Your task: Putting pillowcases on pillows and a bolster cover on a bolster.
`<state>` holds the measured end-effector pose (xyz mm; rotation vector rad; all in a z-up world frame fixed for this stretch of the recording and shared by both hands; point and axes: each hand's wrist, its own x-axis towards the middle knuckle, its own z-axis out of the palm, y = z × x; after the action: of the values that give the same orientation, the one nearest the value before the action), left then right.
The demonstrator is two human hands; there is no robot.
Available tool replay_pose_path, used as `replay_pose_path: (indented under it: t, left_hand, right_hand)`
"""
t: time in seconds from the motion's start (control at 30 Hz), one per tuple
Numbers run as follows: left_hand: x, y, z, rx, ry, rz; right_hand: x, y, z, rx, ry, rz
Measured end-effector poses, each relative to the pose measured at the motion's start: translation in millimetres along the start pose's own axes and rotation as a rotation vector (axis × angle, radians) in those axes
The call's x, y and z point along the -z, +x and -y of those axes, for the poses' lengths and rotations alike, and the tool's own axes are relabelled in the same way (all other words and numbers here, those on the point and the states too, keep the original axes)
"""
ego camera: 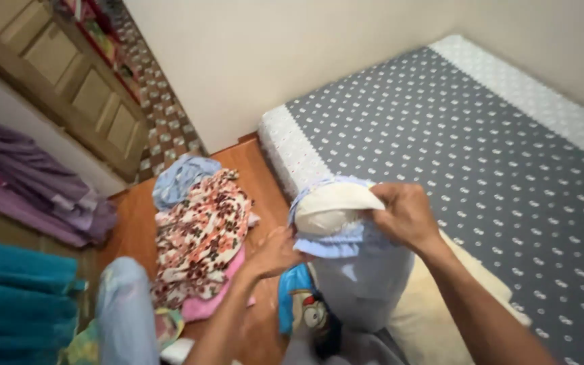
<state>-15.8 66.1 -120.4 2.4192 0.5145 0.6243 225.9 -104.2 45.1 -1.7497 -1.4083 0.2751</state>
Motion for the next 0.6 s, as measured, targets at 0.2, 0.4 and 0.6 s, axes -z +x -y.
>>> replay_pose_path:
  t: [0.2, 0.4, 0.6]
  left_hand:
    - [82, 42, -105, 0.029, -0.262, -0.411]
    - [93, 89, -198, -0.346, 0.077, -0.197]
    - [61, 101, -189, -0.306, 0.247, -0.178]
  right_hand:
    - [23, 2, 15, -0.091, 0.066, 0.027]
    - [30, 1, 24, -0.108, 0.038, -0.008]
    - [31, -8, 8, 0.007, 0.078, -0.105]
